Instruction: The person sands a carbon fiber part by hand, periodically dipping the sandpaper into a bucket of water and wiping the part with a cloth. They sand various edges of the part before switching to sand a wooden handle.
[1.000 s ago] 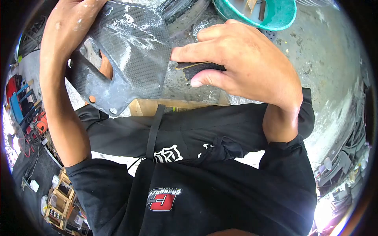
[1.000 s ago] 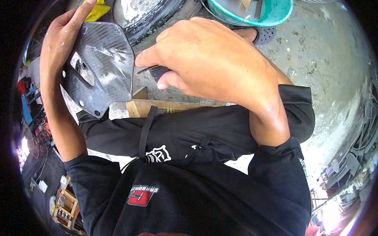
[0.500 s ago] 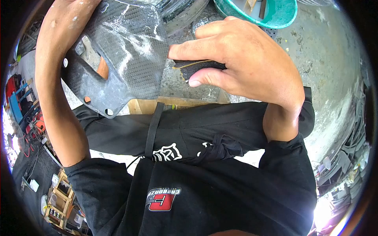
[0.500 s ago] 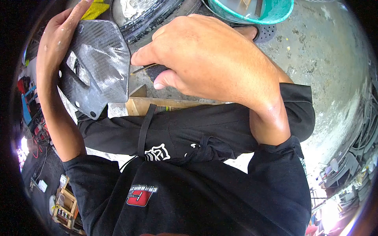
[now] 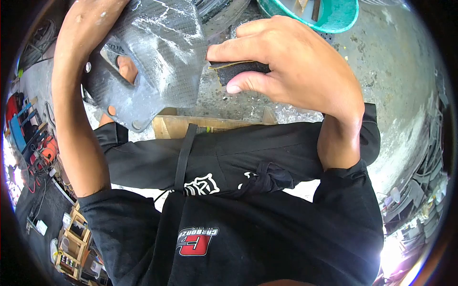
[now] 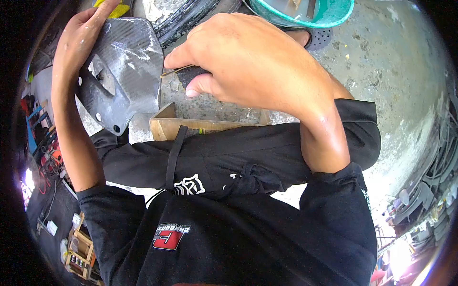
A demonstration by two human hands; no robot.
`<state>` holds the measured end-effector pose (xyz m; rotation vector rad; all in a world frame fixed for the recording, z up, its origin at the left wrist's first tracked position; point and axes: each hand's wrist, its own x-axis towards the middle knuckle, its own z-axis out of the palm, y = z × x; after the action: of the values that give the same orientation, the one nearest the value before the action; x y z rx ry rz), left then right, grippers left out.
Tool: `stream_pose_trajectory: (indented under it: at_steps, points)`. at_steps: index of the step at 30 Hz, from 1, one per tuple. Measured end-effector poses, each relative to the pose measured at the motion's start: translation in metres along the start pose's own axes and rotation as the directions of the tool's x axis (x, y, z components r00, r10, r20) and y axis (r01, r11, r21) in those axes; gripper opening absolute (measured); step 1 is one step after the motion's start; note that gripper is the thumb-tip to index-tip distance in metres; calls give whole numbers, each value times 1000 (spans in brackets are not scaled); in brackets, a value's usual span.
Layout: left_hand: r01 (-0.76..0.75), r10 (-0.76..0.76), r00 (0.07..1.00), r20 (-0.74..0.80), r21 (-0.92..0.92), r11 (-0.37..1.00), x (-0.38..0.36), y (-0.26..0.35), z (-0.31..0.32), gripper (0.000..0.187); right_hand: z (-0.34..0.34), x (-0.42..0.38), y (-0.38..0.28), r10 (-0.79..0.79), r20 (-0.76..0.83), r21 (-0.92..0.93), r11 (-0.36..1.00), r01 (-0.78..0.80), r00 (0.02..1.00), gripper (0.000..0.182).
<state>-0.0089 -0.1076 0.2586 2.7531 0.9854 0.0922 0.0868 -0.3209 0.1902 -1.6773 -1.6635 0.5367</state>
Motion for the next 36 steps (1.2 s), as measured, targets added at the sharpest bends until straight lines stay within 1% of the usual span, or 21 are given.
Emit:
stream_pose_trajectory:
  at_steps: [4,7,10,12,14,16,18,19,20,21,22,24,25,28,29,30,32,33,34,35,36]
  points:
    - [33,-20,998,52,-255,966,6,-10,13,50,4,-2,10,8,-24,-17,1000,-8,1000,45]
    - [17,-21,1000,-9,-292,956,4,-9,23,49,7,1,19,56,3,-12,998,-56,998,46]
    - [1,-17,997,-74,-211,977,1,-4,26,49,1,4,25,41,-13,93,995,-40,999,42]
    - [44,-55,998,-42,-228,973,9,-15,32,50,-18,6,27,112,-19,259,960,-103,994,41]
    - [30,-47,997,-61,-249,968,15,-25,46,52,-26,6,33,303,-39,384,884,-266,952,40]
    - [166,-171,985,9,-303,938,35,-51,72,60,-29,6,46,538,-82,546,728,-414,839,38]
    - [131,-130,991,12,-154,979,60,-94,112,63,-19,-11,89,659,-106,882,408,-236,745,41]
    - [167,-163,986,45,-119,979,65,-97,124,65,-17,-19,107,664,-101,880,407,-245,741,41]
    - [201,-195,978,78,-82,976,70,-100,137,67,-16,-27,123,731,-97,967,229,-109,675,42]
    - [137,-125,963,237,-33,990,86,-131,157,81,-15,-34,138,791,-72,997,52,50,607,43]
    - [109,-95,976,198,-58,992,88,-144,176,88,-13,-40,153,796,-68,998,54,42,601,43]
    - [108,-95,975,202,-55,993,89,-151,194,90,-11,-49,176,791,91,894,-333,300,606,46]
    - [112,-96,972,214,-65,992,89,-153,199,90,-14,-49,175,705,138,862,-432,267,695,45]
    - [-12,18,989,145,-36,999,82,-161,211,92,-22,-39,174,759,153,858,-420,295,633,42]
    - [-45,49,995,87,-46,998,79,-163,217,92,-24,-30,176,791,120,910,-329,251,600,37]
    - [-79,81,996,28,-52,995,78,-166,221,93,-25,-29,188,794,125,913,-326,245,594,37]
    - [-40,46,995,89,-64,997,77,-169,228,92,-26,-25,221,810,-14,993,80,-88,586,27]
    - [-20,28,996,84,-89,996,76,-167,232,92,-28,-21,234,826,-16,901,257,-351,564,20]
    - [0,9,997,78,-115,993,74,-164,235,93,-23,-20,246,876,-104,720,394,-572,472,29]
    - [51,-24,981,193,-133,990,75,-157,224,93,-22,1,225,907,-145,284,422,-861,396,39]
    - [53,-24,980,197,-148,988,74,-154,222,93,-20,-1,251,933,-33,-25,357,-934,357,40]
